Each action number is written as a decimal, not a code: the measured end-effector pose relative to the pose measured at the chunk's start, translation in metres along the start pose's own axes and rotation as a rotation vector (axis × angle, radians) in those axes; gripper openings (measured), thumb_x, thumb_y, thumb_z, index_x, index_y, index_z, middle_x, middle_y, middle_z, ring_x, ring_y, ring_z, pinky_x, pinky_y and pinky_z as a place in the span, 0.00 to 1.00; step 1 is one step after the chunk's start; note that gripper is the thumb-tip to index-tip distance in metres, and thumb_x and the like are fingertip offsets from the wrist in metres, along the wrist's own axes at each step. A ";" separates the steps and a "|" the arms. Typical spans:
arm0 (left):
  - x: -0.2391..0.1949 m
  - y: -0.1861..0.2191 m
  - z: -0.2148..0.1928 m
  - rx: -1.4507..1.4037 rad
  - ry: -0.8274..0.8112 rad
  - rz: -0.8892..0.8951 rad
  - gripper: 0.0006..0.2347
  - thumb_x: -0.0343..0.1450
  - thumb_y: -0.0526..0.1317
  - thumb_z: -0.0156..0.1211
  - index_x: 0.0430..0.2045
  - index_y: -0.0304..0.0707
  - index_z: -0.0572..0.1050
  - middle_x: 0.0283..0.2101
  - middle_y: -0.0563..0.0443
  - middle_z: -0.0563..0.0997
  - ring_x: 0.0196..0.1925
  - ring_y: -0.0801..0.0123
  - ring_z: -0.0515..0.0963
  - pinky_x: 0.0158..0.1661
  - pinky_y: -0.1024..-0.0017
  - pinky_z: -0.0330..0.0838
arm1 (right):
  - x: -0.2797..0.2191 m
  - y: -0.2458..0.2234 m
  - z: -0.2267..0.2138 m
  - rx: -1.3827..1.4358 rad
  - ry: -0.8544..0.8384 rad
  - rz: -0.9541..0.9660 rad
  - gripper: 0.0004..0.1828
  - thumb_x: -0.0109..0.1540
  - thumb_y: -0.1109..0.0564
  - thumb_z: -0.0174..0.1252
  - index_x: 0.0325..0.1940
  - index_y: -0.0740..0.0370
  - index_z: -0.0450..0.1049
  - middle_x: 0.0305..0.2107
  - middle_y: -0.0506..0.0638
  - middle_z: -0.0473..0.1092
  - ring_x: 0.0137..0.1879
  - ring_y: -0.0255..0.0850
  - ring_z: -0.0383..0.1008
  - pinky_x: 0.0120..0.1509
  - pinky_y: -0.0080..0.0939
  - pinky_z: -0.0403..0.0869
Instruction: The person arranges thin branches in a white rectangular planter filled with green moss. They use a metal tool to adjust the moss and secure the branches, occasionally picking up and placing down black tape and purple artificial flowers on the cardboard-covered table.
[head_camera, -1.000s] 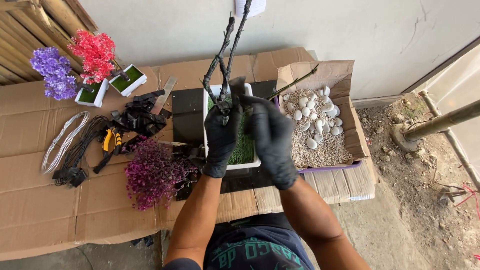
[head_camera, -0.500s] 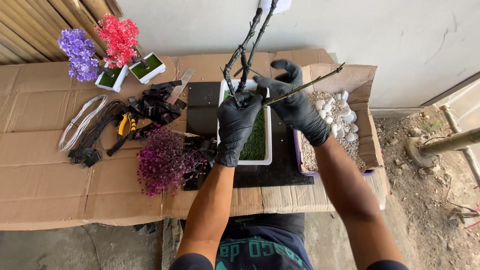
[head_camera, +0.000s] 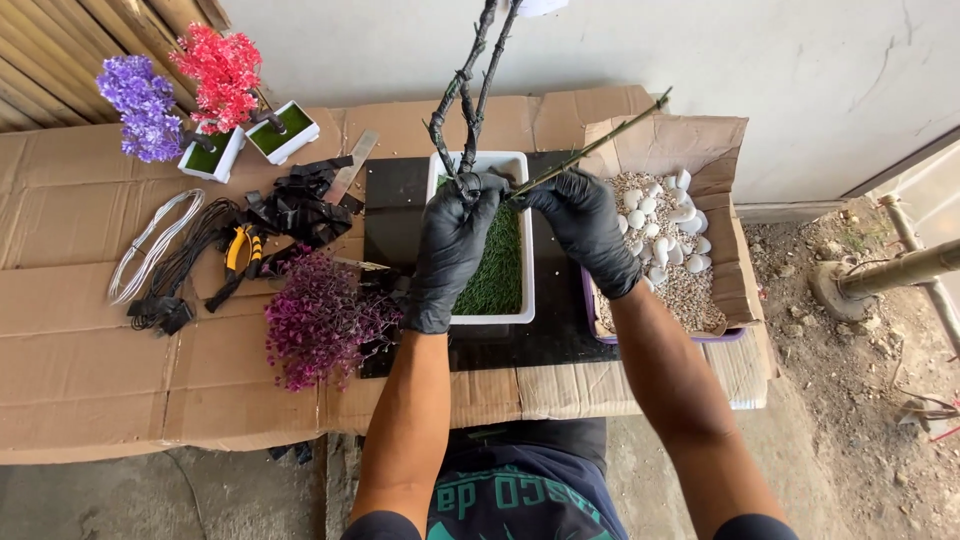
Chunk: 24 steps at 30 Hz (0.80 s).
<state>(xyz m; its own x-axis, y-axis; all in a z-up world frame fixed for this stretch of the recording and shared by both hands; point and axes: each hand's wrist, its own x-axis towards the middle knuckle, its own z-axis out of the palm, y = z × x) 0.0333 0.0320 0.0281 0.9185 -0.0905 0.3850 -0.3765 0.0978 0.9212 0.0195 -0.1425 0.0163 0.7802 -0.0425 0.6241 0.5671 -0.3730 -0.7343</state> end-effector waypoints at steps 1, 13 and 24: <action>0.000 0.004 0.000 -0.034 -0.065 0.063 0.05 0.74 0.35 0.60 0.39 0.43 0.82 0.40 0.45 0.86 0.47 0.66 0.83 0.48 0.64 0.77 | -0.007 -0.001 0.000 -0.022 0.040 -0.013 0.05 0.58 0.67 0.72 0.36 0.67 0.82 0.29 0.60 0.77 0.38 0.56 0.81 0.44 0.50 0.78; 0.001 -0.009 -0.008 0.021 -0.103 0.107 0.05 0.72 0.32 0.64 0.38 0.42 0.82 0.38 0.48 0.84 0.45 0.64 0.83 0.49 0.65 0.77 | -0.045 -0.038 0.047 0.411 0.360 0.319 0.07 0.62 0.67 0.67 0.33 0.63 0.75 0.34 0.52 0.76 0.44 0.36 0.76 0.53 0.39 0.75; -0.001 0.011 -0.001 0.078 -0.102 0.136 0.06 0.72 0.31 0.64 0.41 0.39 0.80 0.39 0.43 0.84 0.45 0.56 0.84 0.48 0.61 0.78 | -0.036 -0.042 0.037 0.376 0.393 0.360 0.09 0.58 0.70 0.69 0.37 0.65 0.75 0.31 0.52 0.75 0.46 0.37 0.77 0.54 0.43 0.76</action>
<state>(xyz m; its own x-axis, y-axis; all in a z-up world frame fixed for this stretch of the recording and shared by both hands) 0.0280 0.0339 0.0379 0.8430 -0.1819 0.5062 -0.5081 0.0393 0.8604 -0.0224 -0.0907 0.0145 0.8245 -0.4666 0.3202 0.3974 0.0745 -0.9146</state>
